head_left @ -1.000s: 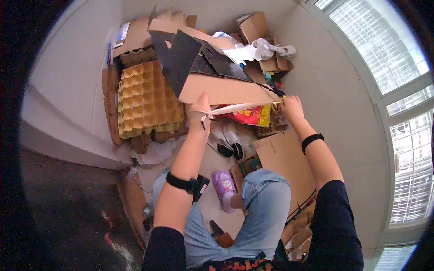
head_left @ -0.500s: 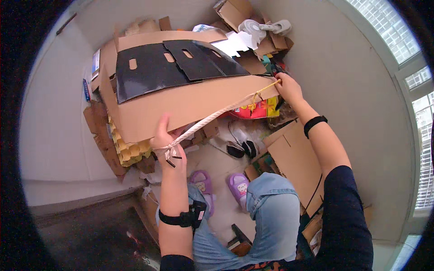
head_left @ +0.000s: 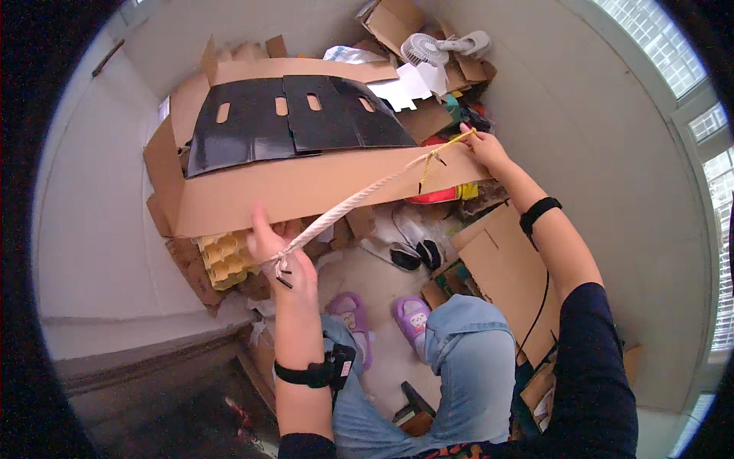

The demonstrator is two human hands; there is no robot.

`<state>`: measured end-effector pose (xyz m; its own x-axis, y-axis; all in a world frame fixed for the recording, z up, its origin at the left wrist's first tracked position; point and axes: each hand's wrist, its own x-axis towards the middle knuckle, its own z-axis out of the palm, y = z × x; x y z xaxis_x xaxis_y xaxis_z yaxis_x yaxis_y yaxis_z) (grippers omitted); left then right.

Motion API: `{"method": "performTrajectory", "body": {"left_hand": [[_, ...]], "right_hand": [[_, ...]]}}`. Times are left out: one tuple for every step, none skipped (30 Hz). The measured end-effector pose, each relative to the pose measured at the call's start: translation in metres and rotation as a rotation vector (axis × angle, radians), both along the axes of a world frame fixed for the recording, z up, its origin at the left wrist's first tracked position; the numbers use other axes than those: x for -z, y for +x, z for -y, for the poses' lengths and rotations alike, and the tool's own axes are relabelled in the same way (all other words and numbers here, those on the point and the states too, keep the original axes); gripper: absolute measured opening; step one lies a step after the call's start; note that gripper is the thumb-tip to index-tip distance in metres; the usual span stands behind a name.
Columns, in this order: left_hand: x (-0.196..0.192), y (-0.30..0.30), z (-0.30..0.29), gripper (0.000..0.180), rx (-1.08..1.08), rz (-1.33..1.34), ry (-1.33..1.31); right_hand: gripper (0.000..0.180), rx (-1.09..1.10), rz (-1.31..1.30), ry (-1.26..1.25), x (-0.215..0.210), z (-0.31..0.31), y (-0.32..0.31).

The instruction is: Tearing apart and organizing cardboard boxes for recycling.

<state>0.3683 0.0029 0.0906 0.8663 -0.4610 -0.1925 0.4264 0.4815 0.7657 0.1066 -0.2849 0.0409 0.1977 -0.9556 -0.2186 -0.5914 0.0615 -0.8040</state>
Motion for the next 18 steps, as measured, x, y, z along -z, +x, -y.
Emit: {"method": "performTrajectory", "body": {"left_hand": [[0.0, -0.001, 0.0, 0.029, 0.0, -0.002, 0.003], [0.0, -0.003, 0.002, 0.027, -0.011, -0.073, 0.071], [-0.002, -0.003, 0.003, 0.025, -0.028, -0.14, 0.139], [0.013, 0.006, 0.003, 0.027, 0.022, -0.018, -0.004], [0.028, 0.011, 0.004, 0.027, 0.018, -0.017, -0.007], [0.032, 0.014, 0.005, 0.028, 0.036, -0.086, -0.017], [0.037, 0.016, 0.006, 0.029, 0.053, -0.155, -0.028], [0.041, 0.017, 0.006, 0.033, 0.107, -0.236, -0.072], [0.042, 0.011, 0.009, 0.033, 0.117, -0.247, -0.079], [0.042, 0.003, 0.012, 0.033, 0.247, -0.329, -0.125], [0.042, -0.004, 0.015, 0.033, 0.378, -0.41, -0.172], [0.048, -0.001, 0.013, 0.032, 0.408, -0.432, -0.159], [0.052, 0.002, 0.009, 0.032, 0.398, -0.427, -0.155], [0.054, 0.006, 0.005, 0.031, 0.411, -0.423, -0.199], [0.055, 0.003, 0.009, 0.03, 0.44, -0.431, -0.253], [0.049, -0.004, 0.013, 0.033, 0.389, -0.435, -0.21], [0.05, -0.008, 0.016, 0.033, 0.389, -0.441, -0.221], [0.055, -0.008, 0.017, 0.033, 0.377, -0.419, -0.229]], "right_hand": [[0.046, 0.0, -0.002, 0.003, -0.002, -0.004, 0.0], [0.051, 0.043, 0.047, 0.079, -0.004, -0.009, -0.001], [0.056, 0.08, 0.099, 0.156, -0.009, -0.017, 0.003], [0.056, 0.075, 0.1, 0.154, -0.012, -0.019, 0.004], [0.053, 0.145, 0.277, 0.273, -0.017, -0.022, 0.003], [0.051, 0.213, 0.454, 0.396, -0.021, -0.028, 0.007], [0.051, 0.208, 0.454, 0.399, -0.026, -0.035, 0.008], [0.047, 0.201, 0.593, 0.391, -0.031, -0.043, 0.007], [0.043, 0.205, 0.723, 0.367, -0.041, -0.049, -0.001], [0.032, 0.087, 0.817, 0.536, -0.042, -0.033, -0.017], [0.032, 0.096, 0.808, 0.523, -0.044, -0.032, -0.029], [0.033, 0.12, 0.808, 0.46, -0.051, -0.045, -0.021], [0.034, 0.139, 0.808, 0.398, -0.063, -0.061, -0.011], [0.03, 0.133, 0.727, 0.411, -0.077, -0.076, -0.004], [0.03, 0.136, 0.718, 0.4, -0.078, -0.081, -0.014], [0.027, 0.15, 0.723, 0.427, -0.078, -0.082, -0.024], [0.026, 0.163, 0.727, 0.456, -0.078, -0.084, -0.032], [0.026, 0.165, 0.715, 0.481, -0.081, -0.094, -0.032]]}}
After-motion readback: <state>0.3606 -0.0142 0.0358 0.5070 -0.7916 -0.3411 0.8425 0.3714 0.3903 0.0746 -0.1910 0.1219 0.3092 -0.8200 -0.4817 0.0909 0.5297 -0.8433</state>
